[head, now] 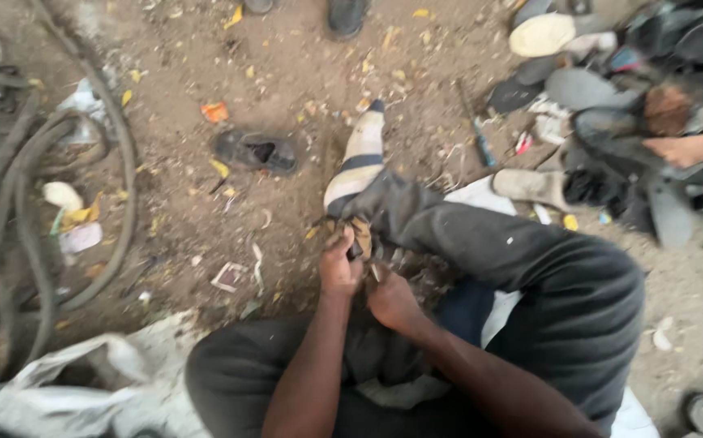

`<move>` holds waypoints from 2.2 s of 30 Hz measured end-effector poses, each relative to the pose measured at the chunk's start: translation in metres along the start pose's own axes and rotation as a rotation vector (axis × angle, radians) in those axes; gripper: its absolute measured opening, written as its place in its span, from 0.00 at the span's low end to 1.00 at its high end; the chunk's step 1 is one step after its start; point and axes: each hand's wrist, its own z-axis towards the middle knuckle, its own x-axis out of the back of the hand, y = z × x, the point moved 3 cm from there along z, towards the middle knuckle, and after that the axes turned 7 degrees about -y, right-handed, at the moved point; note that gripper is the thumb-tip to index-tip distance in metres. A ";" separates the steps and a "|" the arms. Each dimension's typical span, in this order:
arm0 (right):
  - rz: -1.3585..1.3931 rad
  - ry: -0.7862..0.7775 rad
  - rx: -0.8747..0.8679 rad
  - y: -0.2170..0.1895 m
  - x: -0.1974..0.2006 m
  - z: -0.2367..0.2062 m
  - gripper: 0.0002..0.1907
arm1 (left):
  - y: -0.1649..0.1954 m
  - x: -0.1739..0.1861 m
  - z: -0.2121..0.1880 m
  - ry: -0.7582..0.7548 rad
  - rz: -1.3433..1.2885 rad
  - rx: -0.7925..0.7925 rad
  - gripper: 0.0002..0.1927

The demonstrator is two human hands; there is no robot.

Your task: The person sits on the ground and uses a knife to scrape and clean the soles and sides of several shoes. They handle a black shoe and a white sneaker, turning them over to work on different parts of the soles and uppers.

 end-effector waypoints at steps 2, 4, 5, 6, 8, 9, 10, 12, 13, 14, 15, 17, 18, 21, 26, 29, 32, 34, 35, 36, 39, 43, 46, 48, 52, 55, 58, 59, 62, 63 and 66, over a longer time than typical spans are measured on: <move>0.037 0.047 -0.019 -0.004 0.000 0.001 0.24 | -0.001 -0.005 0.004 -0.019 -0.344 0.077 0.08; 0.291 0.131 -0.230 -0.003 -0.001 0.000 0.22 | 0.004 -0.012 0.008 -0.078 -0.541 0.066 0.11; 0.362 0.061 -0.321 -0.003 -0.005 0.004 0.18 | 0.008 -0.014 0.008 -0.092 -0.554 0.043 0.11; 0.432 -0.005 -0.416 -0.005 -0.008 0.001 0.14 | 0.011 -0.016 0.008 -0.111 -0.565 0.026 0.12; 0.466 0.051 -0.402 -0.011 -0.008 0.002 0.11 | 0.014 -0.019 0.007 -0.118 -0.568 0.083 0.13; 0.446 0.146 -0.299 -0.016 -0.007 -0.002 0.11 | 0.014 -0.019 0.006 -0.111 -0.561 0.112 0.13; 0.422 0.243 -0.193 -0.020 -0.007 -0.002 0.11 | 0.014 -0.018 0.005 -0.089 -0.566 0.122 0.13; 0.377 0.177 -0.219 -0.022 -0.017 -0.011 0.19 | 0.015 -0.018 0.004 -0.057 -0.576 0.140 0.14; 0.347 0.152 -0.217 -0.021 -0.022 -0.012 0.24 | 0.013 -0.017 0.006 -0.057 -0.568 0.125 0.14; 0.358 0.177 -0.223 -0.018 -0.026 -0.014 0.24 | 0.013 -0.016 0.006 -0.054 -0.567 0.114 0.14; 0.370 0.191 -0.242 -0.015 -0.030 -0.013 0.25 | 0.014 -0.015 0.007 -0.037 -0.569 0.111 0.14; 0.412 0.204 -0.234 -0.008 -0.033 -0.007 0.23 | 0.037 -0.019 0.006 -0.094 0.506 -0.200 0.15; 0.430 0.209 -0.217 -0.005 -0.031 -0.004 0.21 | 0.046 -0.024 0.003 -0.077 0.857 -0.222 0.15; 0.415 0.090 -0.299 0.000 -0.011 0.006 0.13 | 0.081 -0.048 -0.009 -0.608 1.595 -0.553 0.15; 0.499 -0.016 -0.280 -0.016 0.046 -0.016 0.13 | 0.099 -0.059 0.004 -0.806 1.834 -0.384 0.13; 0.520 -0.001 -0.287 -0.016 0.055 -0.015 0.12 | 0.083 -0.052 0.023 -0.707 1.656 -0.327 0.15; 0.351 -0.081 -0.290 -0.001 0.040 0.016 0.07 | 0.065 -0.038 0.036 -0.625 1.449 -0.335 0.14; 0.017 -0.129 0.019 0.001 0.029 0.040 0.06 | 0.059 -0.029 0.036 -0.563 1.393 -0.347 0.15; -0.106 -0.165 0.152 -0.004 0.029 0.046 0.06 | 0.058 -0.027 0.034 -0.521 1.397 -0.388 0.16; -0.198 -0.184 0.286 -0.009 0.021 0.043 0.07 | 0.057 -0.023 0.034 -0.486 1.400 -0.447 0.17; -0.067 0.043 0.193 -0.020 0.022 0.033 0.06 | 0.048 -0.018 0.030 -0.421 1.401 -0.235 0.16; 0.197 0.206 -0.045 -0.038 0.019 0.039 0.19 | 0.048 -0.021 0.033 -0.262 1.342 -0.221 0.19; 0.467 -0.076 -0.738 -0.026 0.002 0.054 0.14 | 0.050 -0.027 0.037 -0.243 1.269 -0.175 0.19; 0.359 0.015 -0.474 -0.028 0.007 0.058 0.12 | 0.054 -0.031 0.033 -0.237 1.294 -0.199 0.19; 0.381 0.092 -0.309 -0.009 0.024 0.028 0.10 | 0.055 -0.043 0.007 -0.110 1.567 -0.272 0.21; 0.194 -0.114 -0.255 0.008 0.040 0.020 0.21 | 0.053 -0.056 -0.014 0.068 1.705 -0.614 0.15; 0.172 -0.050 -0.076 0.013 0.059 0.044 0.15 | 0.048 -0.054 -0.008 0.180 1.619 -0.455 0.15; 0.173 -0.063 -0.105 0.013 0.060 0.054 0.15 | 0.050 -0.051 -0.003 0.168 1.526 -0.474 0.15; 0.113 -0.056 -0.187 0.005 0.061 0.069 0.16 | 0.053 -0.036 0.015 0.096 1.282 -0.320 0.17; 0.061 -0.038 -0.210 0.000 0.058 0.067 0.16 | 0.053 -0.030 0.019 0.065 1.208 -0.227 0.18; -0.091 0.084 0.045 -0.015 0.050 0.046 0.16 | 0.059 -0.021 0.019 0.033 1.221 -0.420 0.18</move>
